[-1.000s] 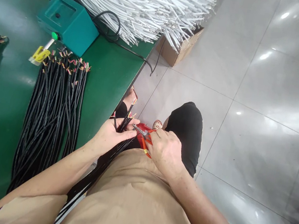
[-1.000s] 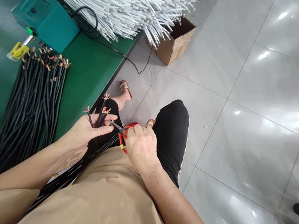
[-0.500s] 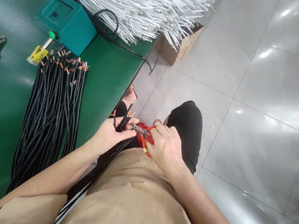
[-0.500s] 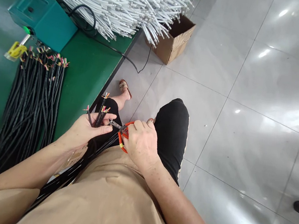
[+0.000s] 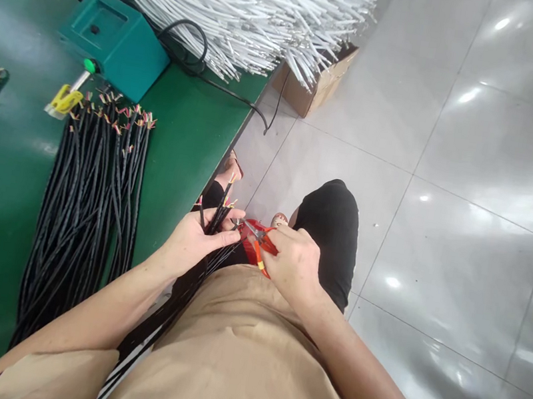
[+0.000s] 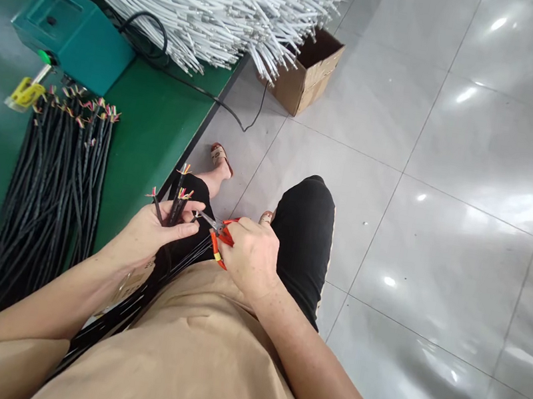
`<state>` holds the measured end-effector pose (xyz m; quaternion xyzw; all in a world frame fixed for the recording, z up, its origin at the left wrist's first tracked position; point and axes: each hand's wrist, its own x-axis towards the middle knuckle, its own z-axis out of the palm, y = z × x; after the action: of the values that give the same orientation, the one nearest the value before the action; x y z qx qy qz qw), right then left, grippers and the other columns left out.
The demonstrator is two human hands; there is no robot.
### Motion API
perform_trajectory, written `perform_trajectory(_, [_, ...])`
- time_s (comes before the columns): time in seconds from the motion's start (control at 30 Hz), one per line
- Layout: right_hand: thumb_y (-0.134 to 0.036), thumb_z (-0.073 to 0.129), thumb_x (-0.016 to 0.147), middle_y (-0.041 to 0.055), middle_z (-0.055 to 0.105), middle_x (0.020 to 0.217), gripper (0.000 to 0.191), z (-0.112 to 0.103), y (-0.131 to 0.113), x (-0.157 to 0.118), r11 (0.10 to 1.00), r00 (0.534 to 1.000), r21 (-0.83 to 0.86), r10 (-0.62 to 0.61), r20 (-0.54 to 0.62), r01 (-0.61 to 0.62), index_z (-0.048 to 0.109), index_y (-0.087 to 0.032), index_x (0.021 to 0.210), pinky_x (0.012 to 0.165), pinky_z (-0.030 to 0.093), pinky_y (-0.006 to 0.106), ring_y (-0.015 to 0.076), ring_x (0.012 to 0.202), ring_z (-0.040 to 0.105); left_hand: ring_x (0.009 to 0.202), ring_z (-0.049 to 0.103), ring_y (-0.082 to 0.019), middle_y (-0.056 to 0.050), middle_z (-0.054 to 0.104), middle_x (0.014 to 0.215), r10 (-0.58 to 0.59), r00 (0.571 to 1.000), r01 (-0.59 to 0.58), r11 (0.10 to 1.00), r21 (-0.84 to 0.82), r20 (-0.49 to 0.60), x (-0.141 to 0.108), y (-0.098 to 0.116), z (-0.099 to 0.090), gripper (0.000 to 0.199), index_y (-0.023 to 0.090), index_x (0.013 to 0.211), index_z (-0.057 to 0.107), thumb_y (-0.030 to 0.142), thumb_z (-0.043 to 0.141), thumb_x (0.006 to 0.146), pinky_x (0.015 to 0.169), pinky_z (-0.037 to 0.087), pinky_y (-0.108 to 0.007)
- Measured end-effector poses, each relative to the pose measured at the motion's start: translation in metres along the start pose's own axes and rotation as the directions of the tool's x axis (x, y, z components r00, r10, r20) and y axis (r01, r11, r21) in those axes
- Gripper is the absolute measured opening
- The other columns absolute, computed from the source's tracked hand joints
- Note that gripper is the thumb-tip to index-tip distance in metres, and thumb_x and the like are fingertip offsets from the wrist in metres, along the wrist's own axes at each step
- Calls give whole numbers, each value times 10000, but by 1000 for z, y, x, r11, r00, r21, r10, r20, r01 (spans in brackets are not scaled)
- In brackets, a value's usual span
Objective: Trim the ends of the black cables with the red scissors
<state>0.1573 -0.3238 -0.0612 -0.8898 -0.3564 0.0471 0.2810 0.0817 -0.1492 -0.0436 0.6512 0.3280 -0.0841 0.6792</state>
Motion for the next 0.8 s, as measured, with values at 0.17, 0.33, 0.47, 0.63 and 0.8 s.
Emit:
perform_trajectory(0.17, [-355,623,806,-41,397,621,387,-8,-7,12,863,961,434,274,29,-259,380,-193,553,543,295,251,88,551,320,690,536,-76,27,607,744,-17,1000,20,989,-144,21,0,-1,1,405,236,1023,722,270,811,629,654,441,-192])
perform_trajectory(0.33, [-347,611,797,-12,508,707,212,-13,-16,20,668,911,639,388,136,-380,567,-182,672,543,343,246,103,609,434,826,579,-133,-86,685,1080,-13,998,25,977,-210,54,-2,6,4,345,205,1054,713,350,723,741,510,385,-175])
perform_trajectory(0.47, [-350,622,770,12,605,757,173,-13,-22,28,539,880,722,425,211,-433,655,-183,741,600,413,260,129,669,526,1103,553,-218,-82,626,1250,-6,996,26,973,-230,85,-3,8,5,361,231,1125,683,376,668,794,606,489,-198])
perform_trajectory(0.63, [-343,639,735,32,674,811,178,-17,-30,39,249,838,832,389,382,-495,684,-177,784,657,474,281,147,702,594,1183,534,-244,-76,584,1308,-25,982,77,959,-272,188,-4,6,6,351,233,1168,651,347,627,837,790,554,-302])
perform_trajectory(0.8, [-351,657,716,-25,566,585,184,-20,-31,42,45,780,832,378,498,-553,634,-170,691,546,408,241,101,541,505,1227,500,-256,-75,523,1375,66,993,-32,943,-331,94,-6,5,10,289,211,1105,669,346,591,862,918,512,-383])
